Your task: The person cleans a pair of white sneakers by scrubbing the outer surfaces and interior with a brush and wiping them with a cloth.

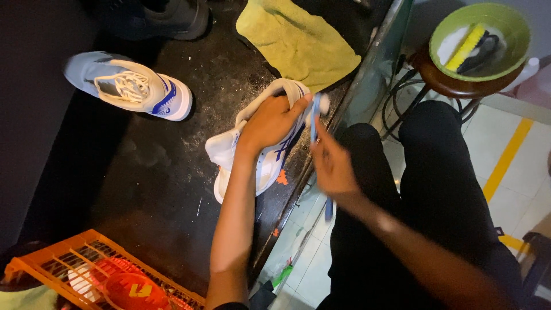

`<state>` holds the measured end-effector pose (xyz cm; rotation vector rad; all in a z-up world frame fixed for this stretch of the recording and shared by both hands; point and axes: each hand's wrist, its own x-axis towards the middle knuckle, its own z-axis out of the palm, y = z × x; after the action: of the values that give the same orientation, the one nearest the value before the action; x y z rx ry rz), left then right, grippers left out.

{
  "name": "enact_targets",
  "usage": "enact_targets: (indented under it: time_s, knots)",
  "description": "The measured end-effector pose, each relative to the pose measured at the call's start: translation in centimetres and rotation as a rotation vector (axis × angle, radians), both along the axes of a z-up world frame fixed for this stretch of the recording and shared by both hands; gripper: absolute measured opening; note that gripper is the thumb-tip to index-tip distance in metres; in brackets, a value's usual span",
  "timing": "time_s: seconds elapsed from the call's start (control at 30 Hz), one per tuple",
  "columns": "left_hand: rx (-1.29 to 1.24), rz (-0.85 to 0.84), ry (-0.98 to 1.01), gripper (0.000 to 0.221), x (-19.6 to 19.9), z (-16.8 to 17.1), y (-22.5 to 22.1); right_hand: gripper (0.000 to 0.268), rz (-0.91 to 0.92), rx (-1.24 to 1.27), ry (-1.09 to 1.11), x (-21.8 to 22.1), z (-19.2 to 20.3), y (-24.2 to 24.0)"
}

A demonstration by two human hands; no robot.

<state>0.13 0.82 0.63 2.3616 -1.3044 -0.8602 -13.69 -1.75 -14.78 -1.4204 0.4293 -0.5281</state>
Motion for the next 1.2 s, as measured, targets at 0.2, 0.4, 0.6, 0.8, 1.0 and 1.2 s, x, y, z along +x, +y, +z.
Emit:
enact_targets:
  time_s: [0.2, 0.4, 0.6, 0.8, 1.0, 1.2]
  knots:
    - [-0.006, 0.001, 0.008, 0.072, 0.2, -0.8, 0.0, 0.047, 0.003, -0.016, 0.007, 1.7, -2.2, -2.1]
    - [0.001, 0.0, 0.005, 0.071, -0.1, 0.3, -0.1, 0.047, -0.009, -0.003, 0.07, -0.6, 1.4, 0.7]
    - [-0.011, 0.012, -0.002, 0.068, 0.0, -0.3, -0.1, 0.047, -0.025, -0.085, 0.057, 2.2, -0.2, -3.0]
    - [0.0, 0.011, -0.014, 0.068, -0.3, 0.5, 0.1, 0.049, -0.018, -0.097, 0.004, -1.0, 3.3, 0.2]
    - [-0.031, 0.014, -0.016, 0.067, -0.1, -0.5, 0.0, 0.049, -0.001, -0.143, -0.051, 3.2, -1.5, -4.7]
    - [-0.011, -0.003, -0.005, 0.066, -0.6, 0.5, 0.2, 0.048, 0.077, -0.13, -0.056, 0.0, -0.2, -2.9]
